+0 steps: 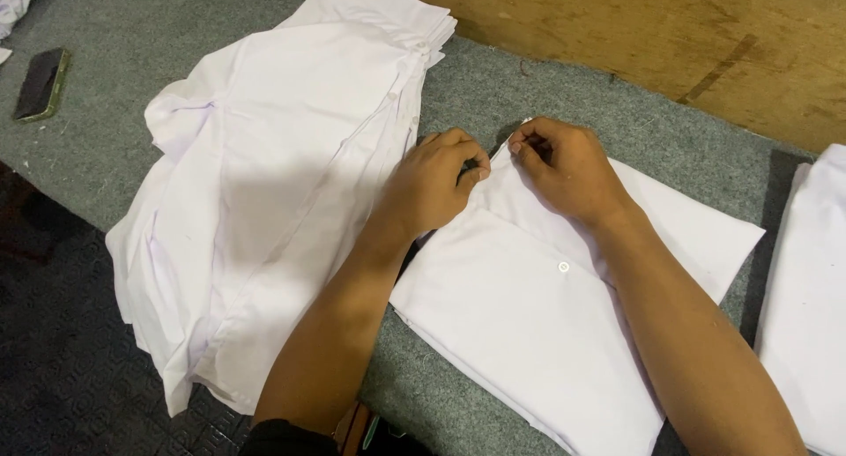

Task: Buttoning, folding, and trimming loose threads from white school shirts to prepare them for packaging.

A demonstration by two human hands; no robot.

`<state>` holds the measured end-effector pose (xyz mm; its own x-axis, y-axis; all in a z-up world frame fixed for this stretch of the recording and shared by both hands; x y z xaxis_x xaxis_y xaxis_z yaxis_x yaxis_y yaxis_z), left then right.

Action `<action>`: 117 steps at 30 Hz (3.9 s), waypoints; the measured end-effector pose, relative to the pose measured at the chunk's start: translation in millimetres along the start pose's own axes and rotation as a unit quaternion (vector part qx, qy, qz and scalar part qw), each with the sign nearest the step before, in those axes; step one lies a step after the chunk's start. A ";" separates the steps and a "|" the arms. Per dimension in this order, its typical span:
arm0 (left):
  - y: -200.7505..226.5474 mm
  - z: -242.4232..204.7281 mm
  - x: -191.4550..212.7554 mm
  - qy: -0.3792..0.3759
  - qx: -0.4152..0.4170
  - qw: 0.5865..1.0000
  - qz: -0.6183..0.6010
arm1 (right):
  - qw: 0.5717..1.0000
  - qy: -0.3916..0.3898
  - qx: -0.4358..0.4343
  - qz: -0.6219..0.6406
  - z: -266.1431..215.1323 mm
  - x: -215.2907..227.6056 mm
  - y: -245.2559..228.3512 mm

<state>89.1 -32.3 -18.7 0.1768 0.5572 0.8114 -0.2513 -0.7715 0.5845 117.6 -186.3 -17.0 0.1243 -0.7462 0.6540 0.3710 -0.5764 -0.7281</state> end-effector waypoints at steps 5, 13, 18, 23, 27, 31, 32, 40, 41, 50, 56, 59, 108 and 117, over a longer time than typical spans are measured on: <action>-13.6 5.1 -15.9 0.022 -0.021 0.999 0.028 | 1.000 0.007 -0.007 0.019 1.8 0.4 3.3; 14.8 -9.0 4.3 0.064 -0.081 0.992 0.065 | 1.000 0.009 0.007 0.014 -0.5 -0.7 4.4; 0.2 1.4 -19.5 0.054 -0.091 0.985 0.135 | 1.000 0.001 -0.008 0.020 -2.1 0.8 -2.3; -4.5 2.9 -27.0 0.039 -0.089 0.984 0.147 | 1.000 0.008 -0.006 0.024 -0.9 0.6 2.1; 0.3 -0.4 -22.3 0.026 -0.081 0.986 0.146 | 0.999 0.006 -0.015 0.031 -1.0 -0.8 3.3; 1.3 -4.6 -18.1 0.055 -0.086 0.989 0.111 | 1.000 0.004 -0.015 0.018 -0.1 0.2 2.8; -0.6 -4.5 -18.9 0.056 -0.086 0.988 0.112 | 1.000 0.004 -0.014 0.018 -0.7 -0.2 2.8; 2.3 -23.4 43.9 0.218 -0.113 0.958 -0.151 | 1.000 0.009 -0.019 0.021 -2.2 0.1 4.6; 7.9 -26.7 48.3 0.219 -0.113 0.957 -0.150 | 1.000 0.009 -0.018 0.021 -2.2 0.1 5.6; 9.1 -26.9 33.7 0.166 -0.061 0.982 -0.066 | 1.000 -0.001 0.027 -0.016 -1.6 -5.7 6.8; -2.3 -10.9 2.3 -0.012 -0.001 0.999 -0.038 | 0.999 0.004 0.001 -0.034 -4.0 -3.8 12.5; -4.2 -11.7 6.0 0.015 0.003 0.999 -0.040 | 0.999 0.008 -0.006 -0.040 -4.5 -3.4 10.1; 9.7 -23.3 16.1 -0.034 0.058 0.997 0.028 | 0.952 -0.057 0.016 -0.299 -41.5 19.2 -76.8; 21.7 -34.8 53.7 0.079 0.068 0.991 -0.078 | 0.905 -0.267 -0.051 -0.328 -80.9 -51.2 -52.5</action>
<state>60.0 -8.5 37.4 0.0488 0.7059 0.7066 -0.0998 -0.7005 0.7067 17.3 -144.8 -28.8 0.3449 0.0180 0.9385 0.4421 -0.8851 -0.1455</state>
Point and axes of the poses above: each hand's wrist, its own z-axis towards the middle knuckle, its own x-axis out of the back of the hand, y = z × x, the point moved 8 cm from there along z, towards the middle knuckle, and after that the axes turned 1 degree about -y, right-handed, at the moved point
